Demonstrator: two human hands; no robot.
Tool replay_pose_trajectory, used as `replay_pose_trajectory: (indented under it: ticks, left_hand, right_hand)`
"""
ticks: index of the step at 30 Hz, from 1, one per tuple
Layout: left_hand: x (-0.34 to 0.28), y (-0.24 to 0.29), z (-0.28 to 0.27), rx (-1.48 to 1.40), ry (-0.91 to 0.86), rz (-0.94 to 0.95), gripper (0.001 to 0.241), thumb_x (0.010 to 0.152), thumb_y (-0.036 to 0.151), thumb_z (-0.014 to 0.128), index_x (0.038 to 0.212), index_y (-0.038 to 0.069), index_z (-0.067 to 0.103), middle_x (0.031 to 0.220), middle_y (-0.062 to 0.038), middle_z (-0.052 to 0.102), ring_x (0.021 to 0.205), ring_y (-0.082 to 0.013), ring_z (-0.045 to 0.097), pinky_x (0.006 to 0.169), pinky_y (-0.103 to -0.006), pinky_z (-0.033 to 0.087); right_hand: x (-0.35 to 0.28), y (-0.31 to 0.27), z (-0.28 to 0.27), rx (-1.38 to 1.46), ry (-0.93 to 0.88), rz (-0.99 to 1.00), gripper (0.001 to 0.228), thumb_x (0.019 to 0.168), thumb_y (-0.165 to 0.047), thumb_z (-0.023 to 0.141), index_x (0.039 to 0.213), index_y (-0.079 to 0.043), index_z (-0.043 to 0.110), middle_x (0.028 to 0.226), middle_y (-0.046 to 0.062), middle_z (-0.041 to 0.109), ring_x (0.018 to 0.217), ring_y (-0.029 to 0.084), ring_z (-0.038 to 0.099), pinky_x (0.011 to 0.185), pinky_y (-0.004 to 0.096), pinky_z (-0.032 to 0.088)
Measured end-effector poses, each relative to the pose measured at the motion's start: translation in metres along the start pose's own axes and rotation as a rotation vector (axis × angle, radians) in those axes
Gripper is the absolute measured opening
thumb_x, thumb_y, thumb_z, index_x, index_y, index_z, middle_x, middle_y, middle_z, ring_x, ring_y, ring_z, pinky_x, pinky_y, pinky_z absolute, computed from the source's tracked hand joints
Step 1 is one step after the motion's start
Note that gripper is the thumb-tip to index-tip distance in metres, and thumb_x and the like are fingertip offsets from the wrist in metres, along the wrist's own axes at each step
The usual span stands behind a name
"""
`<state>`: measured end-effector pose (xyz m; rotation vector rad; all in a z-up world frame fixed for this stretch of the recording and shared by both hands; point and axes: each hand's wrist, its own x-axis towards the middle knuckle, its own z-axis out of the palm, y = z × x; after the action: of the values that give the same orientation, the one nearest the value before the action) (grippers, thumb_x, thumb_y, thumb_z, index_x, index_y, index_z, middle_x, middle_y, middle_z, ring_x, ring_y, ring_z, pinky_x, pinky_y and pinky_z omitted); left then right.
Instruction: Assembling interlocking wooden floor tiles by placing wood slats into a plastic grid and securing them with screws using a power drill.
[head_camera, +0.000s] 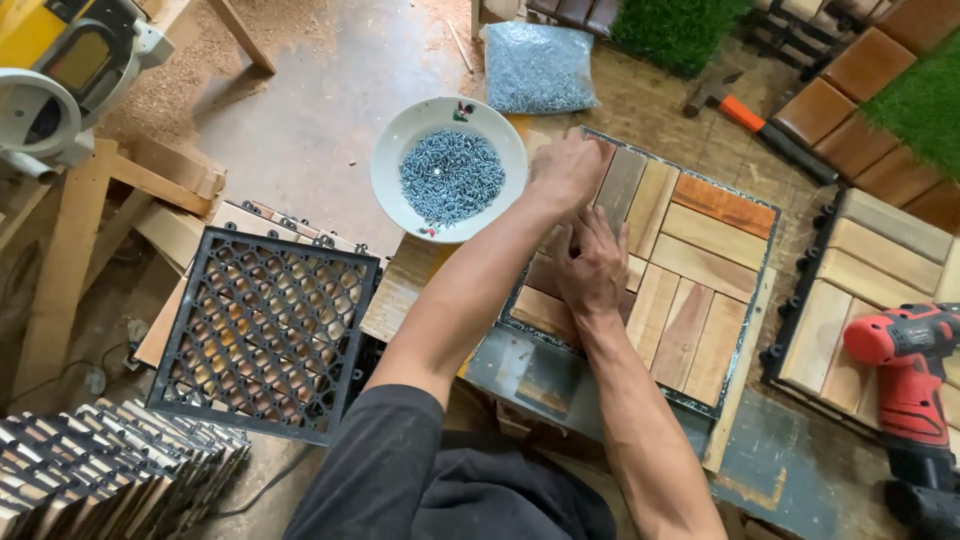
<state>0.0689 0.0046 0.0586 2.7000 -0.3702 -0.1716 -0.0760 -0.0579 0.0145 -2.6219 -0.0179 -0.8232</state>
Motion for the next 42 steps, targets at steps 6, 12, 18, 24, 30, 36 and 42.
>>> replay_pose_trajectory:
  ticks: [6, 12, 18, 24, 30, 36, 42]
  left_hand:
    - [-0.022, 0.022, -0.014, 0.061, -0.301, 0.117, 0.07, 0.108, 0.045, 0.044, 0.166, 0.012, 0.025, 0.175, -0.008, 0.013, 0.161, -0.0287, 0.002, 0.13, -0.0592, 0.011]
    - [-0.015, 0.007, 0.039, 0.113, -0.201, 0.103, 0.075, 0.109, 0.057, 0.032, 0.168, 0.016, 0.013, 0.175, -0.002, -0.004, 0.161, -0.0243, -0.009, 0.13, -0.0602, 0.006]
    - [-0.102, 0.029, 0.015, 0.216, -0.048, 0.259, 0.076, 0.108, 0.061, 0.022, 0.165, 0.01, 0.03, 0.174, -0.009, 0.018, 0.161, -0.0299, 0.002, 0.126, -0.0625, -0.005]
    - [-0.107, 0.018, 0.055, 0.179, 0.136, 0.532, 0.07, 0.104, 0.059, 0.037, 0.158, 0.016, 0.044, 0.168, -0.003, 0.034, 0.159, -0.0295, 0.018, 0.126, -0.0667, 0.003]
    - [-0.116, 0.02, 0.045, 0.118, 0.094, 0.683, 0.075, 0.1, 0.074, 0.036, 0.157, 0.025, 0.045, 0.166, 0.002, 0.038, 0.156, -0.0261, 0.028, 0.126, -0.0671, 0.012]
    - [-0.129, 0.037, 0.033, 0.107, 0.116, 0.643, 0.082, 0.096, 0.075, 0.043, 0.15, 0.013, 0.054, 0.162, -0.005, 0.044, 0.155, -0.0305, 0.031, 0.124, -0.0678, 0.014]
    - [-0.113, 0.056, 0.037, 0.13, 0.077, 0.647, 0.092, 0.09, 0.079, 0.044, 0.153, 0.013, 0.049, 0.165, -0.006, 0.039, 0.157, -0.0295, 0.026, 0.127, -0.067, 0.011]
  right_hand:
    - [-0.013, 0.032, 0.031, -0.014, -0.034, -0.017, 0.023, 0.095, -0.037, 0.065, 0.094, -0.019, 0.079, 0.107, 0.005, 0.078, 0.117, 0.026, 0.069, 0.121, 0.055, 0.036]
    - [-0.005, -0.005, -0.06, -0.076, -0.432, -0.005, 0.045, 0.104, -0.045, 0.052, 0.138, -0.019, 0.065, 0.155, 0.005, 0.055, 0.149, 0.027, 0.041, 0.124, 0.051, 0.029]
    - [-0.02, 0.059, -0.113, -0.142, -0.547, 0.146, 0.063, 0.108, -0.059, 0.037, 0.161, -0.024, 0.041, 0.164, 0.005, 0.042, 0.153, 0.032, 0.033, 0.122, 0.064, 0.018]
    - [0.0, 0.088, -0.119, 0.145, -0.616, 0.069, 0.058, 0.1, -0.043, 0.058, 0.154, -0.023, 0.052, 0.158, 0.009, 0.049, 0.153, 0.034, 0.031, 0.123, 0.065, 0.015]
    - [-0.031, 0.173, -0.131, -0.155, -0.026, 0.31, 0.043, 0.096, -0.023, 0.063, 0.134, -0.004, 0.07, 0.113, 0.014, 0.058, 0.115, 0.034, 0.06, 0.105, 0.043, 0.042]
    - [-0.047, 0.21, -0.093, -0.116, 0.019, 0.507, 0.027, 0.084, -0.026, 0.067, 0.108, -0.015, 0.075, 0.097, 0.007, 0.059, 0.097, 0.03, 0.065, 0.094, 0.04, 0.049]
    - [-0.023, 0.168, -0.134, 0.003, -0.111, 0.523, 0.028, 0.086, -0.022, 0.065, 0.109, -0.01, 0.075, 0.103, 0.012, 0.059, 0.098, 0.033, 0.064, 0.094, 0.041, 0.051]
